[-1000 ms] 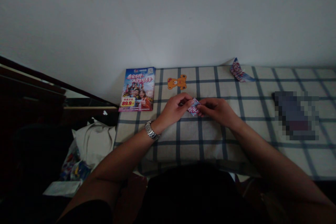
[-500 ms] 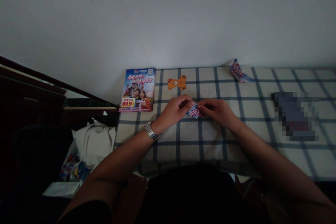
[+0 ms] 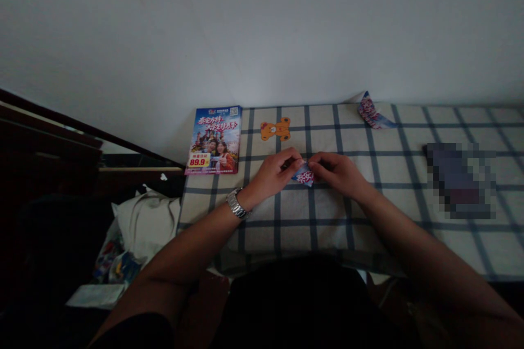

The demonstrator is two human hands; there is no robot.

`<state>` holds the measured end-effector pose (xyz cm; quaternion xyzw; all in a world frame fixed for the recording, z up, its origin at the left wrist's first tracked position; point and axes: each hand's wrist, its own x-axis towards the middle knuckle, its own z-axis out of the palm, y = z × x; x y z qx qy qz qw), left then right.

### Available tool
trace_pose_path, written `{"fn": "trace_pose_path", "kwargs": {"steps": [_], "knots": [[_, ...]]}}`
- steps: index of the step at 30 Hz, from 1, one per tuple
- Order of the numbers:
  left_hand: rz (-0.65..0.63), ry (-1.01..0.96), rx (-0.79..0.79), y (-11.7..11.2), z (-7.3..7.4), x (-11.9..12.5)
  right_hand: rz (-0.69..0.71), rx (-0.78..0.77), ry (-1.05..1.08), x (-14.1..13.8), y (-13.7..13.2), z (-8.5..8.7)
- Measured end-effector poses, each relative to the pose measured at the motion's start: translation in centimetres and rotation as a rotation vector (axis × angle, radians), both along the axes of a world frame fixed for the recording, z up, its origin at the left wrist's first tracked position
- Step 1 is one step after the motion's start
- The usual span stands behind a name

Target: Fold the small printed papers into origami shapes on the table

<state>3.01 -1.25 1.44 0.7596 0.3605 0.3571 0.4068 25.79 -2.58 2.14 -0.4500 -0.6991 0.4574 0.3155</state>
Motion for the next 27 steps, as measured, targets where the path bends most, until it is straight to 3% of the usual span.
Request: {"fn": "trace_pose_path", "kwargs": {"steps": [14,23,27], "knots": [[-0.015,-0.007,-0.068,0.15,-0.31,-0.05,0.009,0.086,-0.111,-0.08,-0.05,0.38],[-0.050,-0.251,-0.360,0.41,-0.81,0.23,-0.121,0.066,-0.083,0.12,0.14,-0.11],[-0.018,-0.266,-0.371,0.48,-0.87,0.13,-0.132,0.049,-0.053,0.13,0.19,-0.26]]}}
